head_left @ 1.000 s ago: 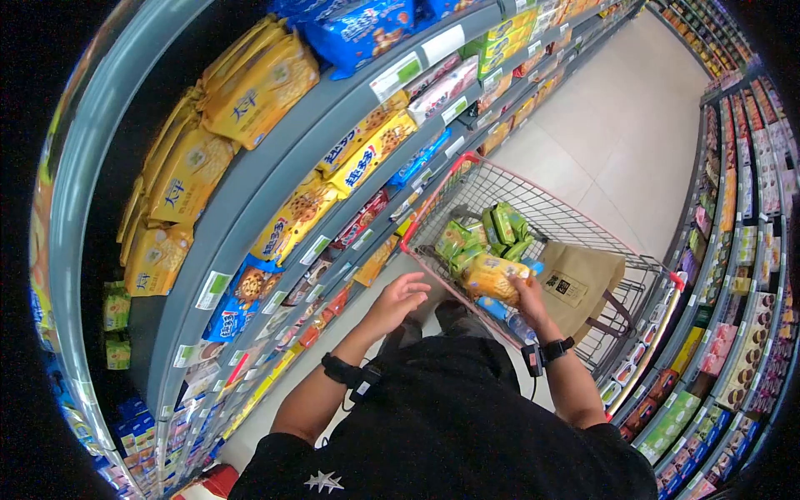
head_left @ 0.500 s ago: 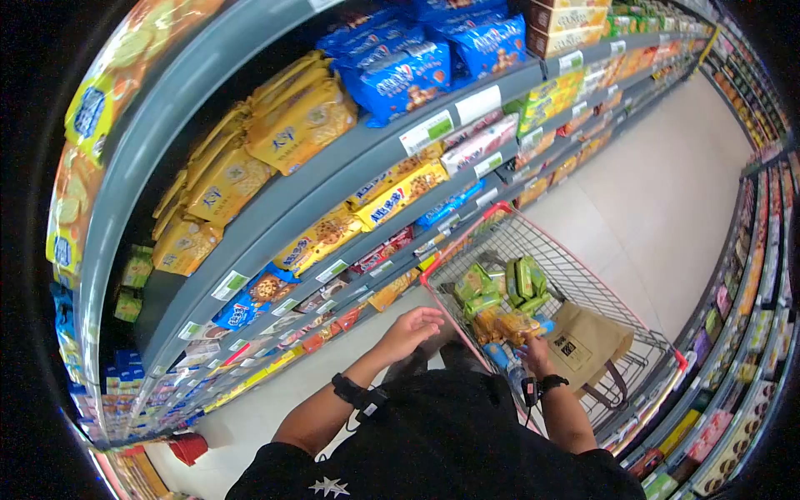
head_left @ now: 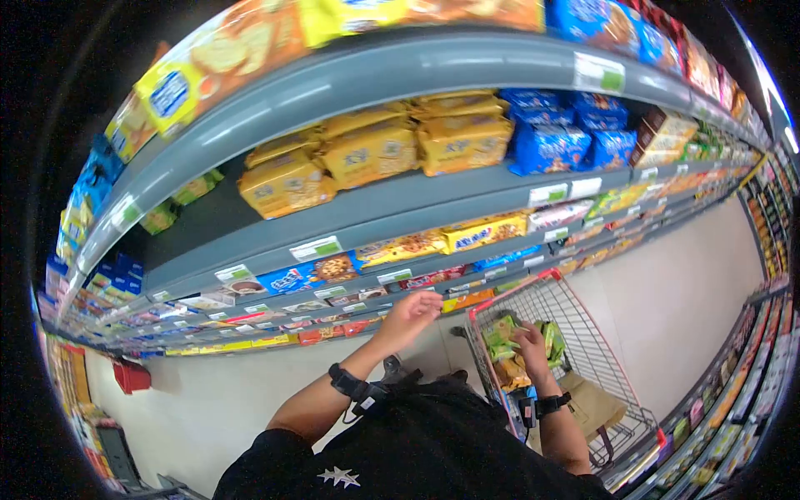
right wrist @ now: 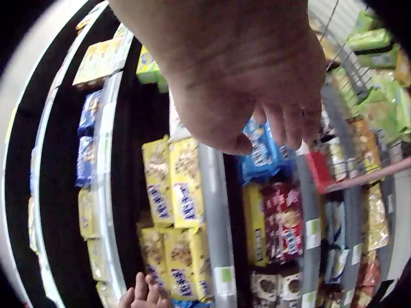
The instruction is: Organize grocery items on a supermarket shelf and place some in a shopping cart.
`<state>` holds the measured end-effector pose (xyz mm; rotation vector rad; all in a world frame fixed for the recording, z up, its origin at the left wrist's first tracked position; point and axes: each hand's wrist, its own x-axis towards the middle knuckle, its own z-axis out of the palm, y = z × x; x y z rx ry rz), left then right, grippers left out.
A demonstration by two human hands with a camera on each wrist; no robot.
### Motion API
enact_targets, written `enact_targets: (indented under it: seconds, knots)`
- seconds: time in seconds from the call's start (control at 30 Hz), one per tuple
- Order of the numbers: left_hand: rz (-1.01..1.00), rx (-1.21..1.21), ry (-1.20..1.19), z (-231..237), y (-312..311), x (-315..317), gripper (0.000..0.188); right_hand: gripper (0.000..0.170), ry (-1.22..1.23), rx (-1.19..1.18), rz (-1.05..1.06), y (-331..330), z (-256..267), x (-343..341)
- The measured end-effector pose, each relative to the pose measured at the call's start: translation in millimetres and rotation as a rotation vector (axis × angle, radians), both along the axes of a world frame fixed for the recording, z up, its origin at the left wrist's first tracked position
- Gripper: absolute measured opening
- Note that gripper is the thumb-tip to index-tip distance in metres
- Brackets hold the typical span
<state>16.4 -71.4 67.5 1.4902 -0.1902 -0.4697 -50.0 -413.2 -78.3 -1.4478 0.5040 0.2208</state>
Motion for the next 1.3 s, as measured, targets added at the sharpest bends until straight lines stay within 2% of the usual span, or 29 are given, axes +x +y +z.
enact_targets:
  seconds: [0.07,0.13,0.17,0.23,0.3,0.33,0.4,0.47,0.53,0.63,0.87,0.97,1.1,1.17,1.3]
  knots:
    - [0.122,-0.012,-0.164,29,30,7,0.029,0.049,-0.057,0.052,0.099,36,39,29]
    - [0.245,-0.041,-0.258,48,63,13,0.031,0.048,-0.243,0.159,0.257,82,89,49]
    - [0.298,-0.008,-0.251,67,79,12,0.033,0.048,-0.248,0.155,0.272,105,113,57]
    - [0.365,0.019,-0.249,97,109,9,0.035,0.046,-0.443,0.163,0.444,151,161,71]
    - [0.485,-0.079,-0.464,111,138,8,0.040,0.045,-0.545,0.136,0.486,194,201,81]
    - [0.497,-0.082,-0.469,121,151,7,0.040,0.044,-0.643,0.112,0.511,213,218,85]
    - [0.586,-0.005,-0.589,138,175,6,0.044,0.045,-0.663,0.129,0.525,245,243,94]
    - [0.605,-0.043,-0.623,145,197,9,0.048,0.044,-0.760,0.142,0.548,274,266,103]
    - [0.662,0.034,-0.648,153,215,15,0.054,0.047,-0.810,0.179,0.565,295,276,113]
    - [0.626,0.019,-0.642,160,237,27,0.057,0.054,-0.959,-0.045,0.511,322,298,125]
    - [0.524,0.107,-0.675,157,260,49,0.061,0.058,-0.921,-0.242,0.382,362,305,135]
    - [0.461,0.124,-0.638,156,263,53,0.065,0.057,-0.891,-0.222,0.301,367,296,143]
    - [0.393,0.118,-0.593,156,265,55,0.074,0.060,-0.884,-0.246,0.302,373,297,147]
    - [0.390,0.120,-0.601,157,264,53,0.075,0.064,-0.885,-0.155,0.302,376,298,148]
    - [0.401,0.049,-0.580,158,267,47,0.077,0.069,-0.856,-0.181,0.308,384,303,141]
